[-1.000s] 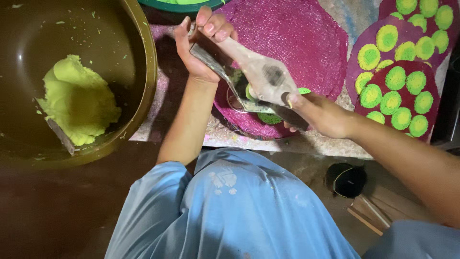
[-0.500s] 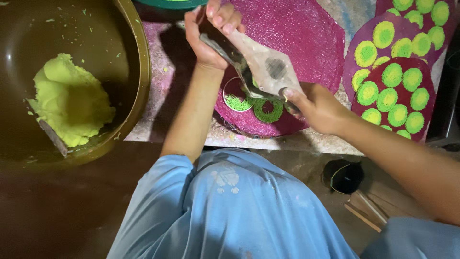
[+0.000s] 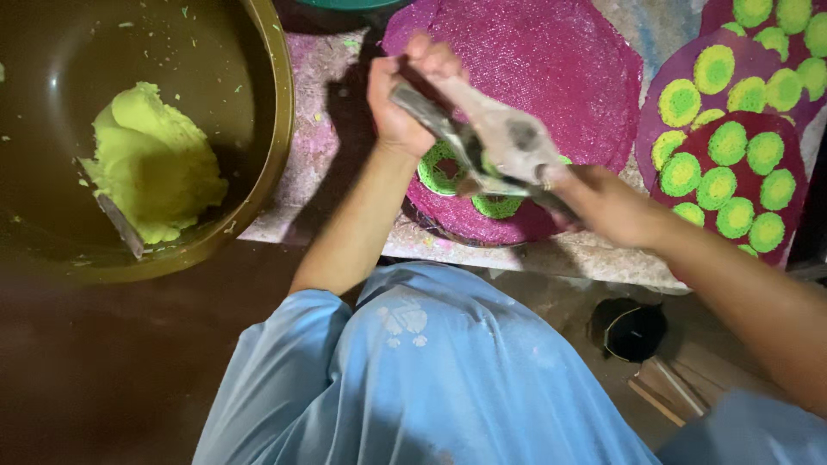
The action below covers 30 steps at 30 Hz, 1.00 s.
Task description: The person scoops green dough from a bowl into a handheld extruder press, then squeezes the press to extrude ring-shaped pieces onto pink trays, placing each finished ring beside the others and repeating the cycle.
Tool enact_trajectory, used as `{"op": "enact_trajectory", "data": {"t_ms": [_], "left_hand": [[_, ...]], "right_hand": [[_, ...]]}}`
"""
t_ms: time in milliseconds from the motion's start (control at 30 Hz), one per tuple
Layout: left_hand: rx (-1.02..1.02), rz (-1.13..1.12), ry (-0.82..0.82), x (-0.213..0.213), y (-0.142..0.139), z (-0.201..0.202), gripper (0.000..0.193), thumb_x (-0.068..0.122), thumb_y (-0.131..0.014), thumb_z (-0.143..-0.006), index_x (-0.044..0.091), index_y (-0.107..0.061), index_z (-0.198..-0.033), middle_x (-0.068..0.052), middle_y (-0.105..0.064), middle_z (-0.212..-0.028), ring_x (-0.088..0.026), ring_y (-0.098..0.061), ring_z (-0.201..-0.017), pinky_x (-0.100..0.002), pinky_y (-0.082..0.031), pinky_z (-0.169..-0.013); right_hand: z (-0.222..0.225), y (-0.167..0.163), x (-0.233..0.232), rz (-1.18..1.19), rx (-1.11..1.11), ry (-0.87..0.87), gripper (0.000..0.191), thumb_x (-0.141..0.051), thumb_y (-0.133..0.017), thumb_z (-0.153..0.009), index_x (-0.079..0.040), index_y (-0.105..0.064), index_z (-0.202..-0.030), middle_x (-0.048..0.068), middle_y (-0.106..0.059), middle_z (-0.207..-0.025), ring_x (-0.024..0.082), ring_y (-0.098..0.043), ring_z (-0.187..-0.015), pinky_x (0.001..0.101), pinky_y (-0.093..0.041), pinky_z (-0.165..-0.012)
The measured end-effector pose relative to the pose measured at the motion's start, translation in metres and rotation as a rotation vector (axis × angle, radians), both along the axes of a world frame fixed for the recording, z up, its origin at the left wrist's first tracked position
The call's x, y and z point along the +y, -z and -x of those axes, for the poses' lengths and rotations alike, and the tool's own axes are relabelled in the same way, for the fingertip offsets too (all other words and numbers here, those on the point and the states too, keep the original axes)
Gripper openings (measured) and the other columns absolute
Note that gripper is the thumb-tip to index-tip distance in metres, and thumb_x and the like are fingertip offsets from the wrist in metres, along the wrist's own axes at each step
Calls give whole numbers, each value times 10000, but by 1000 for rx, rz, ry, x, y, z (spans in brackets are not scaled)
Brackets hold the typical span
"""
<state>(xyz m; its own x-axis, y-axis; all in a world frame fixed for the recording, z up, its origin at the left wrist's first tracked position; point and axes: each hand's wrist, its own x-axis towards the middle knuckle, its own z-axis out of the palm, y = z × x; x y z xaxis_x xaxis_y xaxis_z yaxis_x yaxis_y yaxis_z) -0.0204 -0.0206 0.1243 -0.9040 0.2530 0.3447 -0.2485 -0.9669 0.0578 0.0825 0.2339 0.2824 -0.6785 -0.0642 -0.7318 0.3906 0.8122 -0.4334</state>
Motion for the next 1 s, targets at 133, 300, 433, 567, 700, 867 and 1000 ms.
{"op": "enact_trajectory", "data": {"t_ms": [133, 300, 433, 567, 700, 867, 1000], "left_hand": [[-112, 633, 29, -6, 1, -2, 570, 479, -598, -1015, 29, -593, -1365, -169, -651, -1315, -311, -590, -1251, -457, -493, -1135], [758, 1795, -247, -40, -17, -59, 1148, 261, -889, -718, 103, -177, -1604, -199, -440, -1510, -382, -411, -1379, -490, -352, -1152], [905, 2104, -125, -39, -40, -78, 1223, 282, -909, -722, 162, -115, -1645, -162, -424, -1518, -364, -374, -1393, -543, -301, -1171], [819, 2044, 11, -36, -52, -51, 1259, 348, -932, -684, 174, -97, -1611, -155, -386, -1565, -391, -326, -1405, -557, -225, -1188], [676, 2101, -166, -38, -44, -8, 1177, 414, -927, -811, 200, -113, -1634, -205, -300, -1621, -403, -206, -1507, -606, -110, -1206], [408, 2042, -496, -57, -27, -13, 902, 106, -667, -982, 225, -120, -1690, -207, -227, -1738, -401, -233, -1597, -487, -218, -1298], [423, 2106, -625, -55, -20, -72, 797, 29, -620, -970, 200, -262, -1662, -216, -150, -1699, -473, -199, -1571, -518, -215, -1295]], "right_hand": [[-13, -11, 56, 56, 173, 8, 772, -706, -351, -1001, 9, -641, -1018, 98, -634, -821, 202, -567, -746, 390, -470, -669], [-59, -3, 73, 629, 313, 330, 974, -909, -364, -869, -48, -521, -1296, 81, -577, -969, 183, -544, -838, 355, -444, -697], [-90, 4, 58, 786, 411, 474, 1082, -967, -413, -804, -39, -514, -1350, 90, -564, -1009, 200, -534, -868, 370, -438, -753], [-110, 6, 52, 892, 439, 562, 1102, -967, -449, -802, -39, -520, -1392, 97, -553, -984, 210, -507, -886, 358, -398, -800], [-119, 17, 54, 993, 463, 626, 1027, -947, -466, -852, -21, -522, -1291, 105, -543, -918, 243, -505, -893, 381, -391, -812], [-126, 26, 56, 970, 482, 684, 1005, -937, -459, -848, -45, -531, -1304, 99, -540, -961, 247, -501, -874, 385, -386, -783], [-128, 28, 59, 992, 481, 656, 1015, -935, -461, -845, -23, -538, -1286, 114, -553, -948, 250, -510, -870, 392, -390, -778]]}}
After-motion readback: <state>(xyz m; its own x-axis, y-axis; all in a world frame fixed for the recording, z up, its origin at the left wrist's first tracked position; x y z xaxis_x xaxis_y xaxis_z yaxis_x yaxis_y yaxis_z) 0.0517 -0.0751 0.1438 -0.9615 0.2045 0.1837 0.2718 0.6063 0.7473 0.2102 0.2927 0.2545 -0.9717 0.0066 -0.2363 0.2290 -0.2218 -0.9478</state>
